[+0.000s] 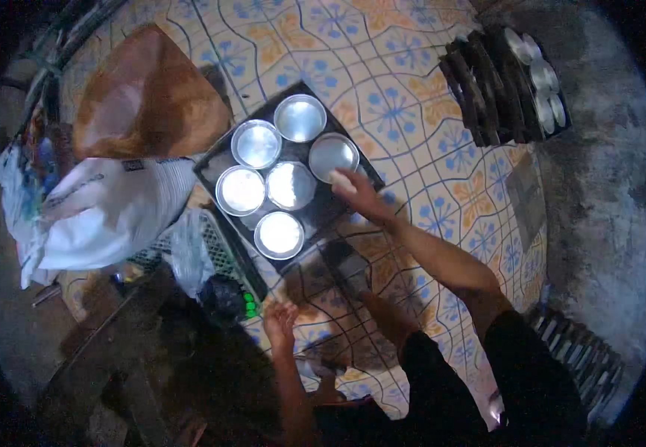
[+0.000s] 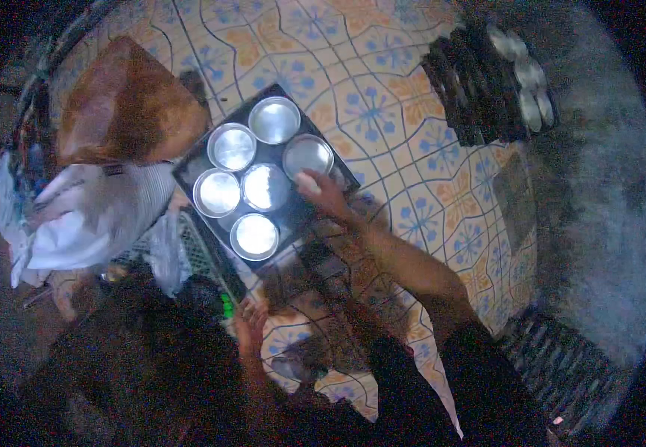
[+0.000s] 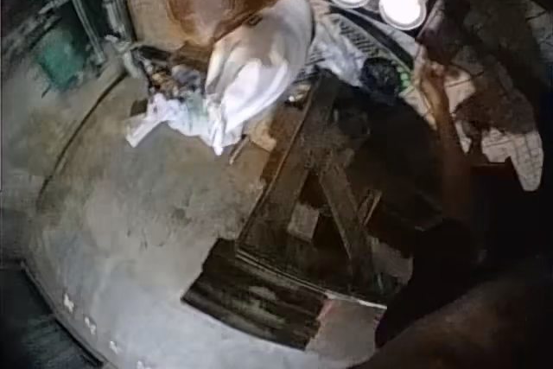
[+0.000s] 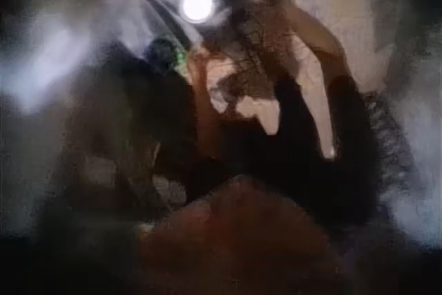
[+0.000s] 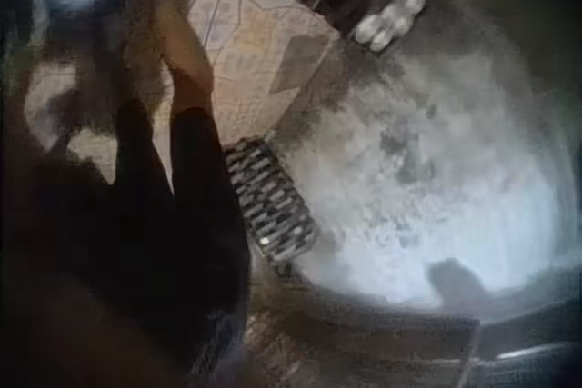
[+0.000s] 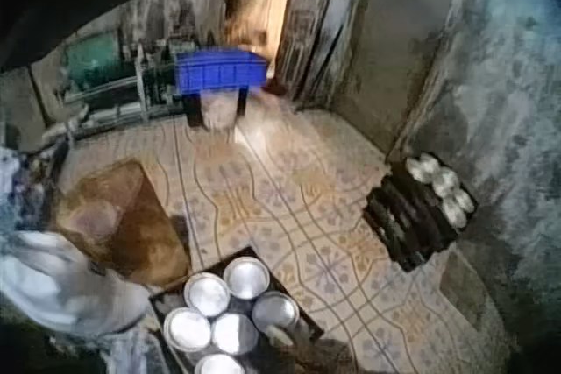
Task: The person shapes pieces of dough by hand on a table, rolls and pinches them, and places shaped dough into metal baking pans.
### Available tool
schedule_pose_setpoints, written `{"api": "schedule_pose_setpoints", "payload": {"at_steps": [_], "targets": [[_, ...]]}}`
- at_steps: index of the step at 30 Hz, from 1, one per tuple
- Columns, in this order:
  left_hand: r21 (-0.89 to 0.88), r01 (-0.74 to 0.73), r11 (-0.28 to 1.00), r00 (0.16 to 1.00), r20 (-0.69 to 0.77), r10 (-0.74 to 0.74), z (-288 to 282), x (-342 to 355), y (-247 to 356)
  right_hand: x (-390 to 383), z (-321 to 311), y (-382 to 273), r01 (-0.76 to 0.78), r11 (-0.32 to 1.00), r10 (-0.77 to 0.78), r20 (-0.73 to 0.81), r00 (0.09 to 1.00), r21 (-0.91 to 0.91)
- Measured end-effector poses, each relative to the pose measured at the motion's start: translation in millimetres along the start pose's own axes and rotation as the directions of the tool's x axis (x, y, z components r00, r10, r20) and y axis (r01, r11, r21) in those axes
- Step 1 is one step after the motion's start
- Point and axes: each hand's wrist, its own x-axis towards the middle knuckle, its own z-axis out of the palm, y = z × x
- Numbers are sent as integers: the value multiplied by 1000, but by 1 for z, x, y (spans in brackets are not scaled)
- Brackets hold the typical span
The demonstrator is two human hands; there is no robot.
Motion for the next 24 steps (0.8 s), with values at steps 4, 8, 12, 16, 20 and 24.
{"api": "schedule_pose_setpoints", "payload": {"at_steps": [4,8,12,16,20,24], "targets": [[298,-82,951,983,-135,127,45,124,-30,83,10,117,183,884,-180,47,983,-430],[401,-298,867,891,-210,403,19,216,-39,116,47,157,366,793,-398,42,917,-487],[562,-248,789,945,-39,324,53,227,-25,111,4,146,292,854,-384,-143,912,-431],[876,-283,391,713,-81,697,13,278,-9,144,1,187,-101,995,101,-21,995,-18],[477,-420,772,870,-31,492,47,222,12,125,1,167,-24,972,-51,-310,949,-234],[662,-495,563,703,-76,707,24,167,29,115,-22,90,-283,930,219,-266,939,-234]]}}
